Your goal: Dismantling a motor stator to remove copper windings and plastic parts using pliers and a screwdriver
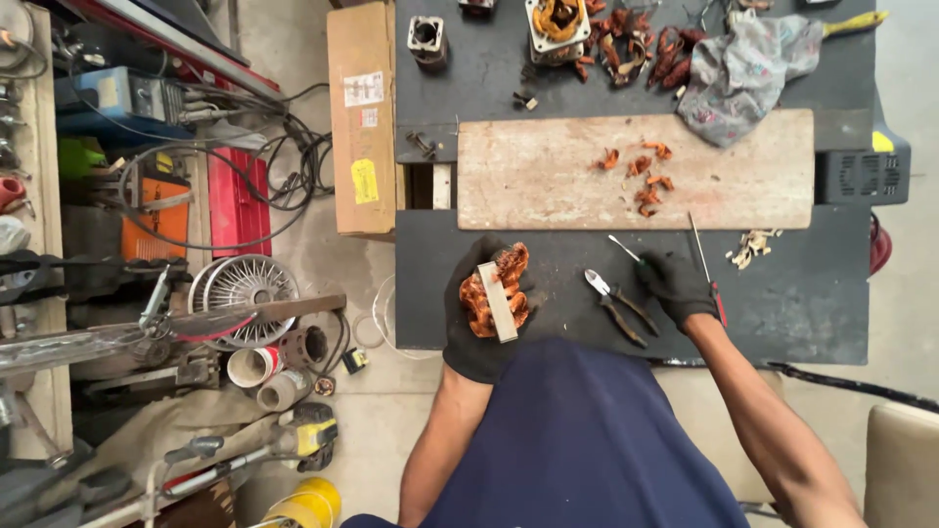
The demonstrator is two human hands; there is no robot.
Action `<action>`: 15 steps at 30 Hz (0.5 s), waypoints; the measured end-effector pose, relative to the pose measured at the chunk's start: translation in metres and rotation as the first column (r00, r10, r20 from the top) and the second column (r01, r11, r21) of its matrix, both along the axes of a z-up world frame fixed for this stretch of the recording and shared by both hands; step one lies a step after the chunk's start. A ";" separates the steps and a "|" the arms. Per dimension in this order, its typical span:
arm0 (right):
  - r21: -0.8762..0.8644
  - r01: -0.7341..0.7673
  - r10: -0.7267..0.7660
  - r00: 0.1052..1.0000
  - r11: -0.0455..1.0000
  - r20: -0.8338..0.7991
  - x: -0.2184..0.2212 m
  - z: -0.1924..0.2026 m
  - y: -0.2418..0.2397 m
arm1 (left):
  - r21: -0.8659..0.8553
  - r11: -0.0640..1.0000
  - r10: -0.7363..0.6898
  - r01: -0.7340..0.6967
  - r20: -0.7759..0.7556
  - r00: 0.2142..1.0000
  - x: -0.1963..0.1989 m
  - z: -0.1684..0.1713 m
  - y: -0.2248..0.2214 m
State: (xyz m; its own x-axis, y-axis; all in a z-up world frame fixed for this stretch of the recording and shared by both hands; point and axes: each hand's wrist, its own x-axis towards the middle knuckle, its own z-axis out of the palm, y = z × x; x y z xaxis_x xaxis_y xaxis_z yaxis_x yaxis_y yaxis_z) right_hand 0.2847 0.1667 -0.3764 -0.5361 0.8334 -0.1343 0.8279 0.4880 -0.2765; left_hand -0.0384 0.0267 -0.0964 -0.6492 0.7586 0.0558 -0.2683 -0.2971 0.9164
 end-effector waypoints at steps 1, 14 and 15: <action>-0.168 0.048 -0.073 0.987 0.985 -0.146 -0.006 0.021 -0.002 | 0.012 1.000 -0.007 0.007 0.001 1.000 -0.001 -0.001 0.001; -0.531 -0.205 -0.136 0.836 0.822 -0.532 -0.069 0.349 -0.057 | 0.091 0.975 -0.211 0.203 0.079 0.974 0.007 -0.024 -0.006; -0.531 -0.205 -0.135 0.836 0.823 -0.532 -0.072 0.358 -0.056 | 0.092 0.975 -0.210 0.203 0.080 0.974 0.008 -0.027 -0.006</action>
